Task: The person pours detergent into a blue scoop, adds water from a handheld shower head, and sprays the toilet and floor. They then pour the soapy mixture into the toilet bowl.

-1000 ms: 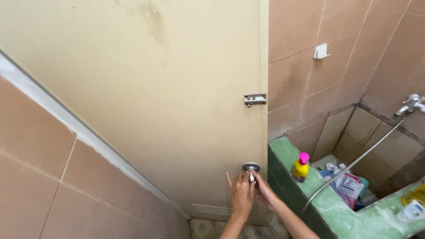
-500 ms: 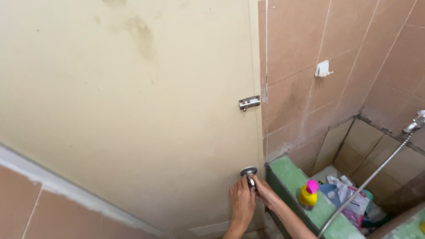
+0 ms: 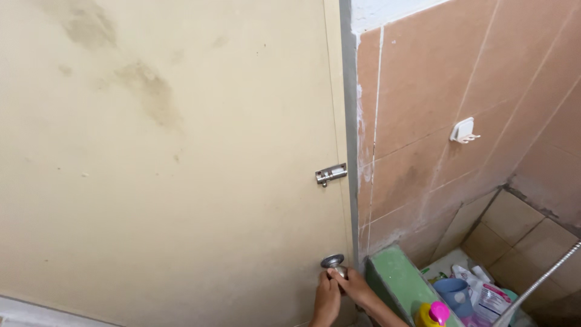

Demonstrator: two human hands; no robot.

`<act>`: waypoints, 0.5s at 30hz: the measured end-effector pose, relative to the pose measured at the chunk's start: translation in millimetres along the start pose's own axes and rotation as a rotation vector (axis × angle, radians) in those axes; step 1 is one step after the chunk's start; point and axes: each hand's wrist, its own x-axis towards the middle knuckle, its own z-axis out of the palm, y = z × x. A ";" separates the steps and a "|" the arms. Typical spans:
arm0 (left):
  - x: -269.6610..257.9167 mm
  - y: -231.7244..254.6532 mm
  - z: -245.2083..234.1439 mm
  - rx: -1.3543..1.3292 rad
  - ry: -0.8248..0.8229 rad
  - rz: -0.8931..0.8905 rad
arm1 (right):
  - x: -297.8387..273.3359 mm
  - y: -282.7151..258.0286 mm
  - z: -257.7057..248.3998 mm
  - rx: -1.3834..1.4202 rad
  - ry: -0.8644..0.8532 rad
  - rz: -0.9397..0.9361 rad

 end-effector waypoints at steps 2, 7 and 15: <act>11.3 0.0 -3.5 -0.350 -0.066 -0.077 | 4.4 1.5 5.3 0.011 0.088 0.010; 24.7 -0.3 -17.3 -0.375 -0.117 -0.305 | 14.0 0.6 3.5 -0.336 0.215 -0.097; 42.4 11.1 -12.0 -0.292 -0.133 -0.260 | 12.7 -5.1 2.7 -0.429 0.209 -0.142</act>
